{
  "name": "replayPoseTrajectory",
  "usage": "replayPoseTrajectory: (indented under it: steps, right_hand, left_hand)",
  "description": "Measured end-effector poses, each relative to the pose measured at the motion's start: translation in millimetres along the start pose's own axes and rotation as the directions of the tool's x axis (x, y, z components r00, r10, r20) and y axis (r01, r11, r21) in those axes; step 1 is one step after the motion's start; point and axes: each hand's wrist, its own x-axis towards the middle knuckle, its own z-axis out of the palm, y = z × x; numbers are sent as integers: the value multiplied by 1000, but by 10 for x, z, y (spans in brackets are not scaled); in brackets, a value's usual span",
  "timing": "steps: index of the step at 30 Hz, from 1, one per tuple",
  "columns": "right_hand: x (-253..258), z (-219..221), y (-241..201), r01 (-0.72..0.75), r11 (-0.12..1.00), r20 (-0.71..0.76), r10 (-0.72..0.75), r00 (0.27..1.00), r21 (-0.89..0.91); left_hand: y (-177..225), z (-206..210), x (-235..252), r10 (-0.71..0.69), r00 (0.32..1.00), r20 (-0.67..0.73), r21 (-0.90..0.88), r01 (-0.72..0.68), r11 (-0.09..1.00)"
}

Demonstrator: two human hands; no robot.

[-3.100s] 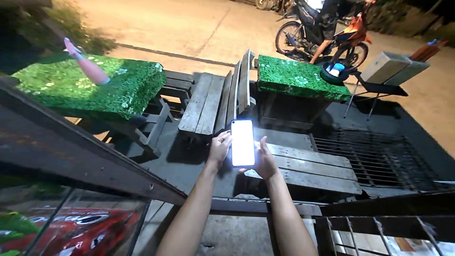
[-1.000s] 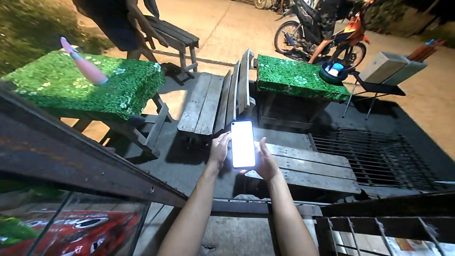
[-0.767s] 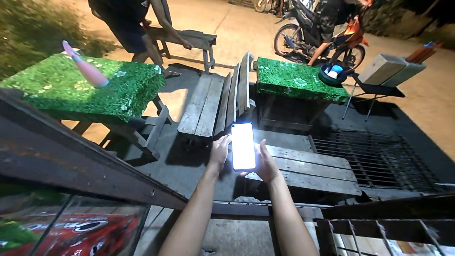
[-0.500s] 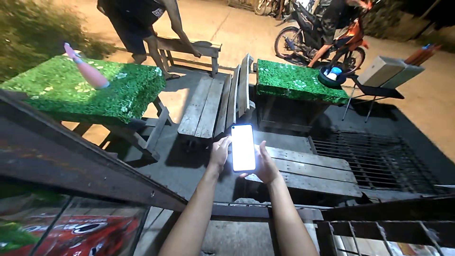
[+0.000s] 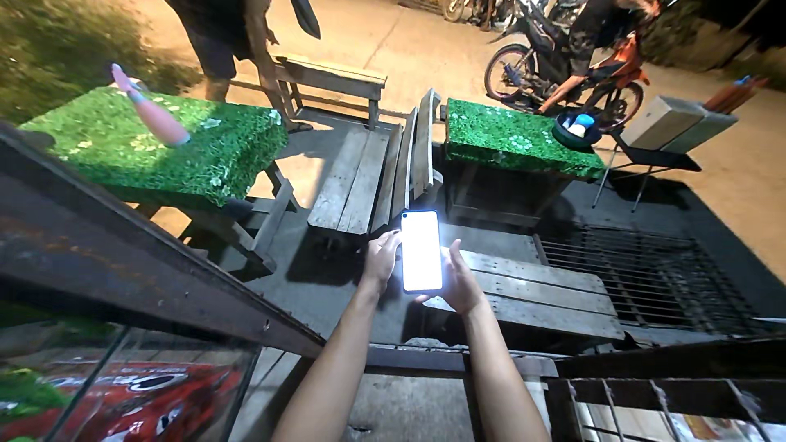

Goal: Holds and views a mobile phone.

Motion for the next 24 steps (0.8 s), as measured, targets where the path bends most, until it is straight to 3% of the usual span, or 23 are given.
replayPoseTrajectory:
  steps: [17, 24]
  right_hand:
    - [5, -2, 8, 0, 1000, 7, 0, 1000, -16]
    - [7, -17, 4, 3, 998, -21, -1, 1000, 59]
  left_hand:
    - [-28, -1, 17, 35, 999, 0, 8, -35, 999]
    - [-22, -16, -1, 11, 997, 80, 15, -13, 1000]
